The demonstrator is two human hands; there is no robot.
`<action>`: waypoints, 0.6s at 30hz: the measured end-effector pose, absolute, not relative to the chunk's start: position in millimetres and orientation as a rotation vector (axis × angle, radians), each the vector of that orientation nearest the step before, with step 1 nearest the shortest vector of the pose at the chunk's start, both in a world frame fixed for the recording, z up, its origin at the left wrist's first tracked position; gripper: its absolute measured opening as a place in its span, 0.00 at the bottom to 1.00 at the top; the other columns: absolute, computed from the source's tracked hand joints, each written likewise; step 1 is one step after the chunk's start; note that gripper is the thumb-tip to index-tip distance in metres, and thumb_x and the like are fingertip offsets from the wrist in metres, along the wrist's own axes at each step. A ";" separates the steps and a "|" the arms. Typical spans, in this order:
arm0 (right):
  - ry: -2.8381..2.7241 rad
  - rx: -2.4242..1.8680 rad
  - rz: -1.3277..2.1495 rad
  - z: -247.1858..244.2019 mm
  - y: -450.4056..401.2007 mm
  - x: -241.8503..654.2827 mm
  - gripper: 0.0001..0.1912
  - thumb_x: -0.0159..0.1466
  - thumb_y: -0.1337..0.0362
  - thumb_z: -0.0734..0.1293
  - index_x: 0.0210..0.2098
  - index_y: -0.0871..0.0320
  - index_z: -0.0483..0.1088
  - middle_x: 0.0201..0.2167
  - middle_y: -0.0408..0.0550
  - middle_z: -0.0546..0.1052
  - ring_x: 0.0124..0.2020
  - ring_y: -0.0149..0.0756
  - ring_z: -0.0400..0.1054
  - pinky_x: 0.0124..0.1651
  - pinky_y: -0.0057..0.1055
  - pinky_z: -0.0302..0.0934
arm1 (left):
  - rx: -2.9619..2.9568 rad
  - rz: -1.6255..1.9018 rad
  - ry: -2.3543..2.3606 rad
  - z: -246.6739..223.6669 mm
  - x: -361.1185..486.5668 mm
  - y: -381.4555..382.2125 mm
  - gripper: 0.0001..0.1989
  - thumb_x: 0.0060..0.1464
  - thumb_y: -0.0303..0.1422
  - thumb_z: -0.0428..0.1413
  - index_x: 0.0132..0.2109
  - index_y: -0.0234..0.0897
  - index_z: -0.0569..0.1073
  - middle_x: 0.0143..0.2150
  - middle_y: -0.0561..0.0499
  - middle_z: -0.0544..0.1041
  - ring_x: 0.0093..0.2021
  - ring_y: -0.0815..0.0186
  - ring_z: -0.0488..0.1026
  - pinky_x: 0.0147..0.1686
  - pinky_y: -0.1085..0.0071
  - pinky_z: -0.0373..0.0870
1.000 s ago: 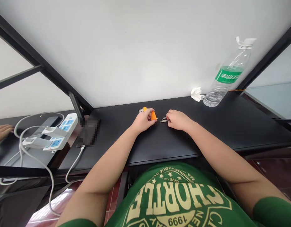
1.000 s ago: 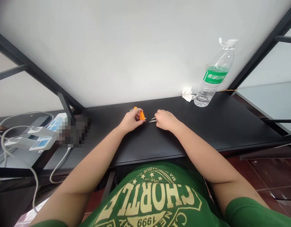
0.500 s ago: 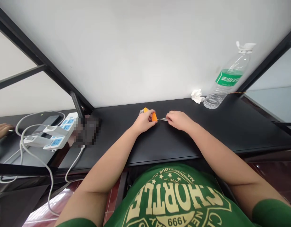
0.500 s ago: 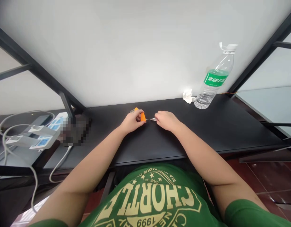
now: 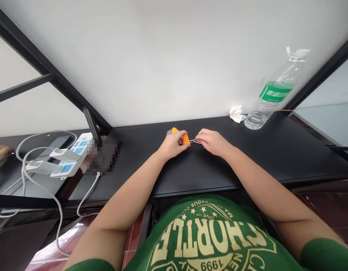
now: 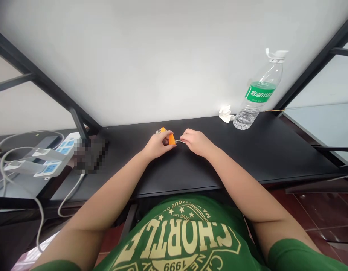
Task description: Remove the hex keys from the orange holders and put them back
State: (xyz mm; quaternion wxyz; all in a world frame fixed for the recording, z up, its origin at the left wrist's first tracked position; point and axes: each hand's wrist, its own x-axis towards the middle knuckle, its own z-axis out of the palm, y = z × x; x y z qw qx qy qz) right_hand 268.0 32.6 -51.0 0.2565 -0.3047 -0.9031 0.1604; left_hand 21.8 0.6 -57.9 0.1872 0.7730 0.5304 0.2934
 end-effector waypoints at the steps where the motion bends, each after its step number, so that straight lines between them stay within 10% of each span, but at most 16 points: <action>1: -2.454 -0.821 0.435 -51.1 30.5 265.4 0.16 0.73 0.66 0.58 0.44 0.56 0.79 0.46 0.52 0.77 0.41 0.36 0.70 0.45 0.33 0.63 | 2.185 0.837 1.481 -57.2 22.7 -0.1 0.23 0.52 0.38 0.65 0.56 0.43 0.73 0.41 0.52 0.79 0.37 0.63 0.76 0.42 0.66 0.75; 18: -2.684 -1.534 0.387 -47.6 34.6 267.2 0.02 0.63 0.67 0.66 0.35 0.58 0.72 0.43 0.52 0.75 0.35 0.35 0.67 0.35 0.30 0.54 | 2.207 0.735 1.552 -55.5 13.1 4.9 0.23 0.54 0.40 0.63 0.57 0.44 0.72 0.44 0.51 0.81 0.41 0.61 0.78 0.48 0.64 0.75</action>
